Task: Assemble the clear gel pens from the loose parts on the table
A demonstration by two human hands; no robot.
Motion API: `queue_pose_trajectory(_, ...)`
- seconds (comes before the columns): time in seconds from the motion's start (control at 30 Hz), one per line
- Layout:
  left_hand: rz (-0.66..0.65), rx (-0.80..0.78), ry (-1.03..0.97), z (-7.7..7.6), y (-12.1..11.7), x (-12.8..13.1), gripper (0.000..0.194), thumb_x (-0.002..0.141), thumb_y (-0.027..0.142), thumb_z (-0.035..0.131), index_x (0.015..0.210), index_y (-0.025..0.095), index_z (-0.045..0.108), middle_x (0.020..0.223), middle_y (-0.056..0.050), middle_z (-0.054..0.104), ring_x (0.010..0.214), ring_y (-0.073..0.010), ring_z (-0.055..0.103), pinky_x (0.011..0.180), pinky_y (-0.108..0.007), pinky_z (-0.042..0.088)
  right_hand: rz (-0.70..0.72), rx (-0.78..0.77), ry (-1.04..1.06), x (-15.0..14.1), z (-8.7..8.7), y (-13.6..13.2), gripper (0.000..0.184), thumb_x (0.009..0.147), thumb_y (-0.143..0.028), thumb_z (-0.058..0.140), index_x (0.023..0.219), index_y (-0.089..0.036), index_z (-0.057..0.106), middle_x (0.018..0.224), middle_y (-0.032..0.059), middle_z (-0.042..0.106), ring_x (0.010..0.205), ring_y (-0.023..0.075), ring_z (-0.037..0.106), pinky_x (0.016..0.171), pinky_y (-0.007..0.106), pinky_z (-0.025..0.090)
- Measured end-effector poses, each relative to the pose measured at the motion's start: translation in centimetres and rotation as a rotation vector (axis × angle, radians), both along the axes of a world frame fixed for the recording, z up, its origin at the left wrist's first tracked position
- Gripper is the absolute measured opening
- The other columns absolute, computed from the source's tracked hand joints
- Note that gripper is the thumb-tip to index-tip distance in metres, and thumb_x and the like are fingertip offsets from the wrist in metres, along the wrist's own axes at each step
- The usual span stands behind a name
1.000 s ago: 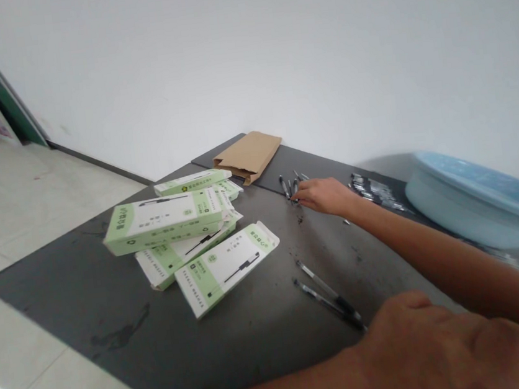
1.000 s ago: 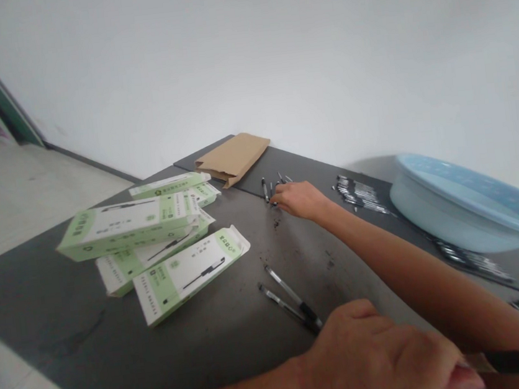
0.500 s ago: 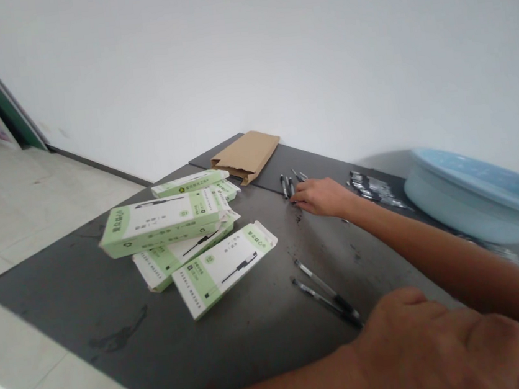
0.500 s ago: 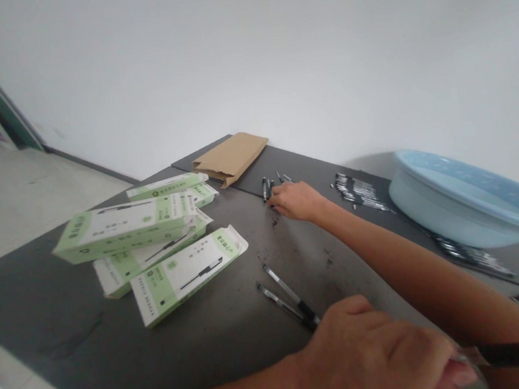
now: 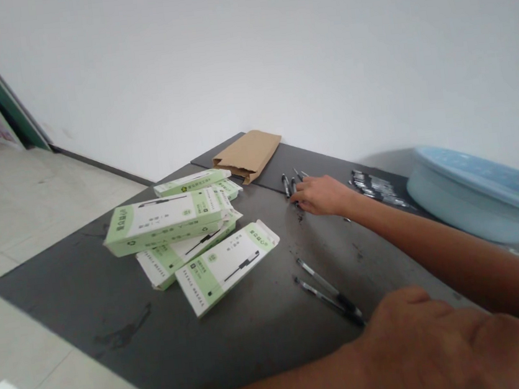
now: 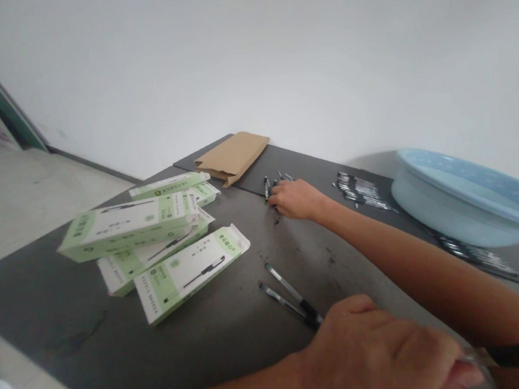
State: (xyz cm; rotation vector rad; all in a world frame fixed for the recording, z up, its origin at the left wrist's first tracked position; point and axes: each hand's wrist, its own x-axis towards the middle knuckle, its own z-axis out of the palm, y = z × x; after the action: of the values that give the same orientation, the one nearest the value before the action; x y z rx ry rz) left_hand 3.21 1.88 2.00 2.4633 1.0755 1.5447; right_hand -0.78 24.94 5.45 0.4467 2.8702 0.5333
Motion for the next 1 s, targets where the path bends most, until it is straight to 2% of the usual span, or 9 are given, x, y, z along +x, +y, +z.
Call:
queue_pose_trajectory(0.23, 0.033, 0.087, -0.048, -0.1, 0.1, 0.1, 0.038, 0.114, 0.035, 0.045, 0.086, 0.017, 0.064, 0.077, 0.003, 0.081, 0.06, -0.0121, 0.073, 0.052, -0.034, 0.047, 0.001, 0.015, -0.016, -0.1, 0.1, -0.2, 0.035, 0.1, -0.022, 0.055, 0.127, -0.025, 0.077, 0.116, 0.013, 0.078, 0.116, 0.0304, 0.065, 0.075, 0.032, 0.052)
queue_pose_trajectory(0.47, 0.017, 0.01, -0.004, -0.1, 0.2, 0.2, 0.037, 0.113, 0.038, 0.046, 0.089, 0.017, 0.064, 0.079, 0.003, 0.082, 0.061, -0.0128, 0.076, 0.054, -0.035, 0.046, -0.016, 0.019, -0.039, -0.4, -0.2, -0.2, 0.034, 0.1, -0.023, 0.056, 0.129, -0.023, 0.075, 0.119, 0.0127, 0.077, 0.117, 0.0303, 0.067, 0.08, 0.037, 0.056)
queue_pose_trajectory(0.6, 0.025, 0.039, -0.036, -0.2, 0.2, 0.3, 0.039, 0.115, 0.038, 0.042, 0.089, 0.018, 0.064, 0.081, 0.003, 0.082, 0.064, -0.0124, 0.077, 0.055, -0.034, 0.046, -0.034, 0.022, -0.059, -0.6, -0.4, 0.0, 0.03, 0.102, -0.03, 0.063, 0.129, -0.019, 0.072, 0.119, 0.0109, 0.075, 0.114, 0.0282, 0.07, 0.086, 0.042, 0.059)
queue_pose_trajectory(0.77, 0.057, 0.094, -0.046, -0.6, 0.5, 0.7, 0.038, 0.114, 0.037, 0.045, 0.087, 0.018, 0.063, 0.077, 0.005, 0.08, 0.062, -0.0117, 0.075, 0.051, -0.035, 0.044, -0.035, 0.025, -0.062, -0.6, -0.6, 0.3, 0.025, 0.105, -0.032, 0.064, 0.124, -0.018, 0.072, 0.119, 0.0093, 0.074, 0.114, 0.0267, 0.07, 0.091, 0.045, 0.06)
queue_pose_trajectory(0.9, 0.08, 0.177, -0.097, -0.7, 0.8, 1.0, 0.042, 0.116, 0.033, 0.04, 0.082, 0.018, 0.059, 0.072, 0.006, 0.076, 0.059, -0.0104, 0.073, 0.048, -0.033, 0.041, -0.025, 0.038, -0.023, -0.4, -1.0, 0.5, 0.023, 0.105, -0.032, 0.064, 0.12, -0.017, 0.072, 0.114, 0.0081, 0.075, 0.108, 0.0249, 0.071, 0.09, 0.044, 0.06)
queue_pose_trajectory(1.0, 0.074, 0.134, -0.09, -0.4, 0.8, 1.0, 0.045, 0.116, 0.035, 0.038, 0.08, 0.018, 0.059, 0.071, 0.006, 0.076, 0.058, -0.0115, 0.074, 0.048, -0.033, 0.04, 0.007, 0.045, 0.035, 0.0, -1.2, 0.5, 0.021, 0.105, -0.028, 0.062, 0.118, -0.018, 0.074, 0.108, 0.008, 0.076, 0.104, 0.0252, 0.072, 0.083, 0.039, 0.059)
